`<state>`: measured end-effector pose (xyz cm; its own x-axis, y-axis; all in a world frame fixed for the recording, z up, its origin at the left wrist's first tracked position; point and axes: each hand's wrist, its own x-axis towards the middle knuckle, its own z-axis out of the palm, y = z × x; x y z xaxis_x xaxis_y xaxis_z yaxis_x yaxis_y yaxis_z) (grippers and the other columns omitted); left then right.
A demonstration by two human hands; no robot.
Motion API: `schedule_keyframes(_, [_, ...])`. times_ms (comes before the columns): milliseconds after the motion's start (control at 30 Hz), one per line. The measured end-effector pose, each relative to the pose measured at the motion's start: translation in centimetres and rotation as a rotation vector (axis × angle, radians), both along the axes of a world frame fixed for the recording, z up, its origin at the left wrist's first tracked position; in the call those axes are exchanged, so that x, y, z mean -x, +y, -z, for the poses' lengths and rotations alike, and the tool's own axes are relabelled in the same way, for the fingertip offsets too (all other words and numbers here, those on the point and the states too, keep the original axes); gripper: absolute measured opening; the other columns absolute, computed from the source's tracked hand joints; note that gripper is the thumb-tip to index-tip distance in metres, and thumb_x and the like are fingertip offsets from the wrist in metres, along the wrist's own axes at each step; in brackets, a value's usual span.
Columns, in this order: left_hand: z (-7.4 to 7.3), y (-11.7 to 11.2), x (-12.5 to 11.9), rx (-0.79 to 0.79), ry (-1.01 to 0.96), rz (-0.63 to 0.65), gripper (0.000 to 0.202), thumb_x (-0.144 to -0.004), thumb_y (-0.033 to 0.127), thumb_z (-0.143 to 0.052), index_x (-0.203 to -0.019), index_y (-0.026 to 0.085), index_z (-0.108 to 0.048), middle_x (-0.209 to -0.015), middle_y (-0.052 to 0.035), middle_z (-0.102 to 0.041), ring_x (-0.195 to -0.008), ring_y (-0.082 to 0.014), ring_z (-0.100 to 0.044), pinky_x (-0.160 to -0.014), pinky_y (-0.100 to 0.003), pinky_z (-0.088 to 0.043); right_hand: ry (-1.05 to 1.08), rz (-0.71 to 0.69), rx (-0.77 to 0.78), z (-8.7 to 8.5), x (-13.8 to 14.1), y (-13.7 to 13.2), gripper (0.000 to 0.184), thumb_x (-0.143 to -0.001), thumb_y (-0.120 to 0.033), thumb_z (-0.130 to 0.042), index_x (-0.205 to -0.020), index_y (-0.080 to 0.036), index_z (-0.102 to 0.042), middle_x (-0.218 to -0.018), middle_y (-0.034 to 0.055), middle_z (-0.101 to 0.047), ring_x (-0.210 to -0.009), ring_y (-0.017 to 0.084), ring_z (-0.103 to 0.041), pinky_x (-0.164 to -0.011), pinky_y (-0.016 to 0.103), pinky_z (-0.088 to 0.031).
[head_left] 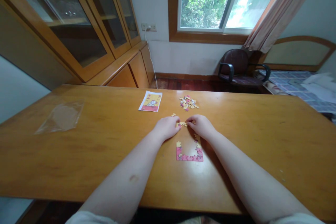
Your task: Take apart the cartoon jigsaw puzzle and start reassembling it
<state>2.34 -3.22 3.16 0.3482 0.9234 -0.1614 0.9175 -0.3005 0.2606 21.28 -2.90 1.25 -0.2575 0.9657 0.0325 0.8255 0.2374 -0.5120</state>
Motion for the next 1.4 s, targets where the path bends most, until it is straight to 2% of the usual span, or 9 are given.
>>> schedule_keyframes(133, [0.1, 0.0, 0.0, 0.000, -0.003, -0.003, 0.031, -0.083, 0.043, -0.053, -0.110, 0.028, -0.060, -0.106, -0.0044, -0.069, -0.098, -0.0236, -0.064, -0.083, -0.031, -0.049, -0.016, -0.087, -0.132, -0.3, -0.6, -0.1, 0.017, -0.083, -0.027, -0.060, -0.092, -0.020, -0.072, -0.095, 0.0055, -0.070, -0.090, 0.018, -0.062, -0.084, 0.028, -0.045])
schedule_keyframes(233, [0.3, 0.1, 0.1, -0.020, -0.010, 0.018, 0.030, -0.083, 0.044, -0.052, -0.108, 0.029, -0.060, -0.105, -0.0036, -0.070, -0.096, -0.0242, -0.065, -0.080, -0.032, -0.050, -0.028, -0.236, -0.156, -0.3, -0.9, -0.2, 0.016, -0.082, -0.026, -0.061, -0.092, -0.021, -0.072, -0.097, 0.0057, -0.070, -0.091, 0.018, -0.062, -0.088, 0.029, -0.043])
schedule_keyframes(300, [0.4, 0.1, 0.2, -0.028, -0.011, 0.025, 0.030, -0.083, 0.044, -0.052, -0.108, 0.029, -0.060, -0.105, -0.0035, -0.070, -0.096, -0.0241, -0.065, -0.080, -0.032, -0.050, -0.034, -0.284, -0.154, -0.2, -0.8, -0.2, 0.015, -0.082, -0.025, -0.061, -0.092, -0.020, -0.072, -0.097, 0.0059, -0.070, -0.092, 0.018, -0.062, -0.088, 0.029, -0.043])
schedule_keyframes(733, [0.3, 0.1, 0.1, -0.020, -0.001, 0.024, 0.031, -0.084, 0.043, -0.051, -0.110, 0.029, -0.059, -0.106, -0.0041, -0.069, -0.096, -0.0237, -0.065, -0.081, -0.032, -0.049, -0.052, -0.259, -0.171, 0.1, -0.6, 0.0, 0.014, -0.083, -0.020, -0.061, -0.091, -0.019, -0.071, -0.089, 0.0060, -0.071, -0.085, 0.016, -0.063, -0.082, 0.026, -0.044])
schedule_keyframes(1100, [0.6, 0.2, 0.1, -0.030, 0.004, 0.020, 0.031, -0.083, 0.044, -0.051, -0.110, 0.029, -0.060, -0.106, -0.0035, -0.069, -0.096, -0.0231, -0.064, -0.081, -0.031, -0.049, -0.049, -0.266, -0.243, 1.4, -1.0, 0.5, 0.011, -0.081, -0.019, -0.062, -0.084, -0.020, -0.073, -0.085, 0.0043, -0.072, -0.079, 0.017, -0.064, -0.078, 0.027, -0.047])
schedule_keyframes(1400, [0.8, 0.3, 0.2, -0.043, -0.005, 0.030, 0.031, -0.083, 0.044, -0.051, -0.108, 0.029, -0.060, -0.104, -0.0036, -0.070, -0.094, -0.0239, -0.065, -0.078, -0.032, -0.049, -0.021, -0.353, -0.286, 0.8, -1.0, 0.2, 0.014, -0.083, -0.019, -0.059, -0.084, -0.020, -0.073, -0.088, 0.0047, -0.072, -0.082, 0.017, -0.064, -0.081, 0.028, -0.047])
